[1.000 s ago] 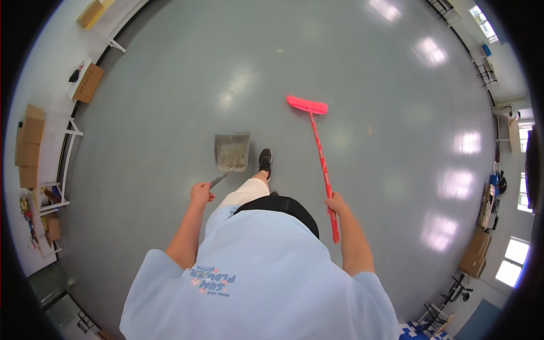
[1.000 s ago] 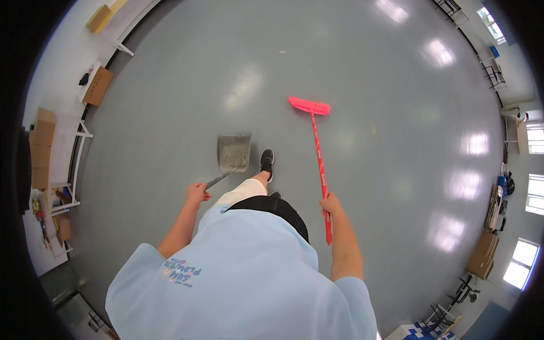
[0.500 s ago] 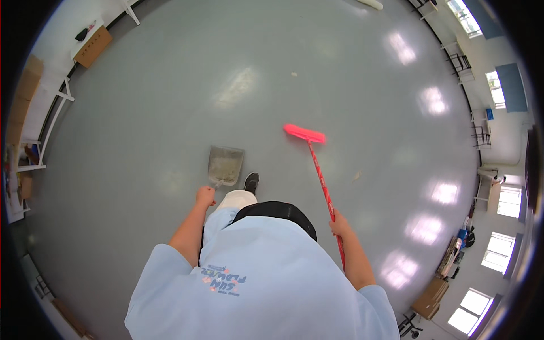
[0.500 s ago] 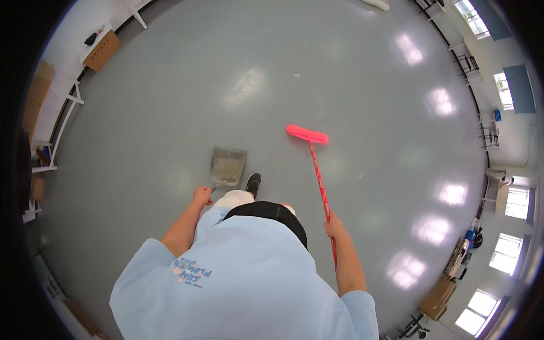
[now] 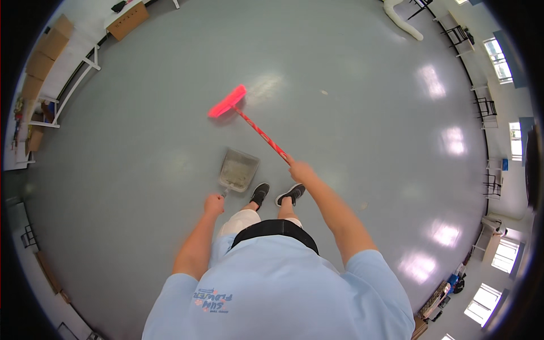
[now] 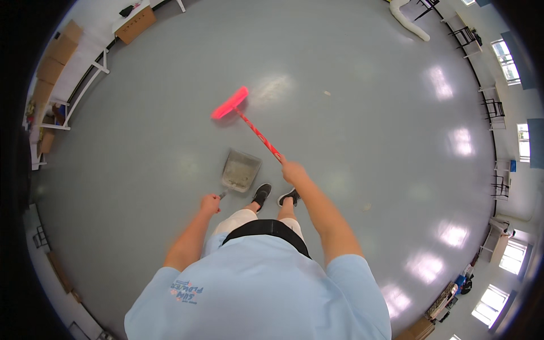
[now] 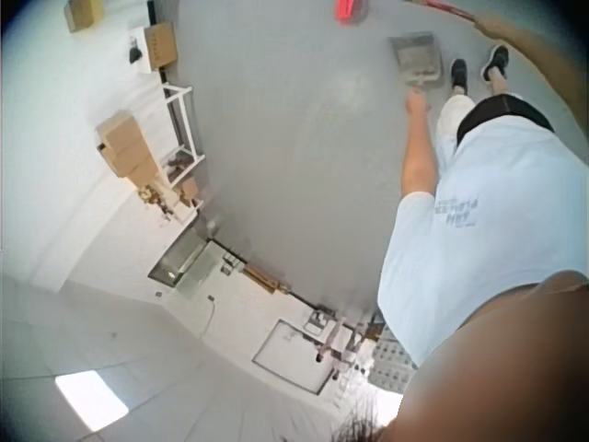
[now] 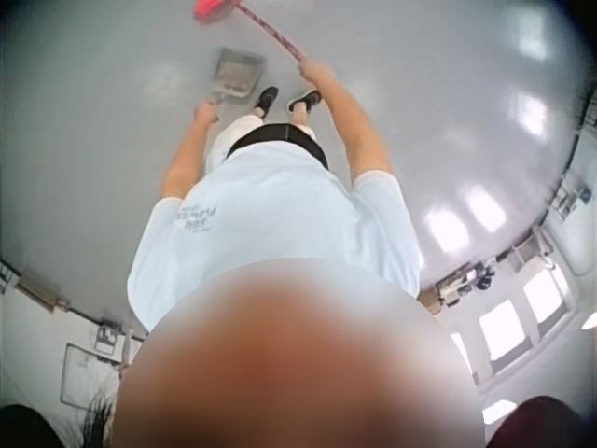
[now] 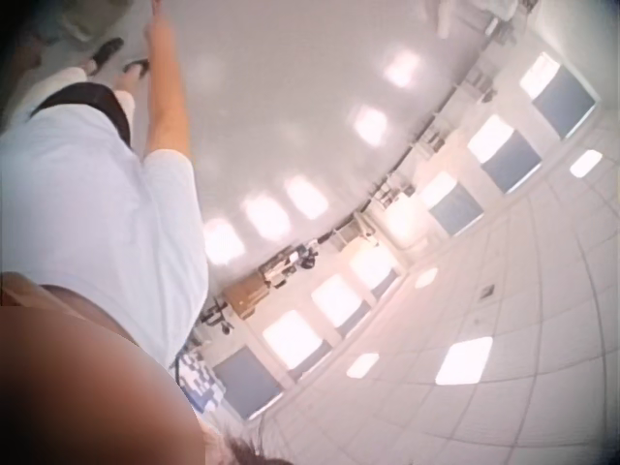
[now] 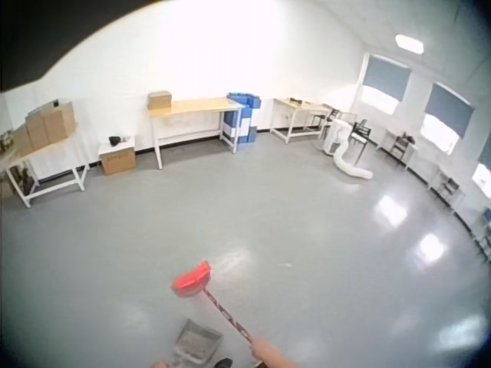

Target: Sweeping the floor using a broom and dustpan in a large open area.

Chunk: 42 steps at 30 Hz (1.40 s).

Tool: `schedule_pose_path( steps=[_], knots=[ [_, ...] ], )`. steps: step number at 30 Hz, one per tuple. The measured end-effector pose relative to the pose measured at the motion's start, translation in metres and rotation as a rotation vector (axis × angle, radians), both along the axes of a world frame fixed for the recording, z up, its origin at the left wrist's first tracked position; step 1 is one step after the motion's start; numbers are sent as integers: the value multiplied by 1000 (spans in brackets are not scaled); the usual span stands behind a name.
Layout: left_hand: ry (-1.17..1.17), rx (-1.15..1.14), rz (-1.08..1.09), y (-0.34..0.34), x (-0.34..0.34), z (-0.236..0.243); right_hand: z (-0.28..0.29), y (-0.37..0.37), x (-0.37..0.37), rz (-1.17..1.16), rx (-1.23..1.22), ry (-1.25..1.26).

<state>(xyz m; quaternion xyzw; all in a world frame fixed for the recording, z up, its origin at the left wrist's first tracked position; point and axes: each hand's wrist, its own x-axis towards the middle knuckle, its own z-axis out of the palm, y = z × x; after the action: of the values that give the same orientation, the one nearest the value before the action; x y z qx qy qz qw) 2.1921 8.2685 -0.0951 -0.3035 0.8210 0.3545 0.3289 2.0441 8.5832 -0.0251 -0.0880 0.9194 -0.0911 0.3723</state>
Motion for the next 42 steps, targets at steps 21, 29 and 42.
schedule_pose_path(
  steps=[21, 29, 42],
  knots=[
    [-14, 20, -1, 15, 4, 18, 5, 235, 205, -577, 322, -161],
    [13, 35, -187, 25, -23, 35, 46, 242, 381, -914, 107, -71],
    [110, -155, -931, 130, -130, 39, -26, 270, 202, -936, 84, -109]
  ],
)
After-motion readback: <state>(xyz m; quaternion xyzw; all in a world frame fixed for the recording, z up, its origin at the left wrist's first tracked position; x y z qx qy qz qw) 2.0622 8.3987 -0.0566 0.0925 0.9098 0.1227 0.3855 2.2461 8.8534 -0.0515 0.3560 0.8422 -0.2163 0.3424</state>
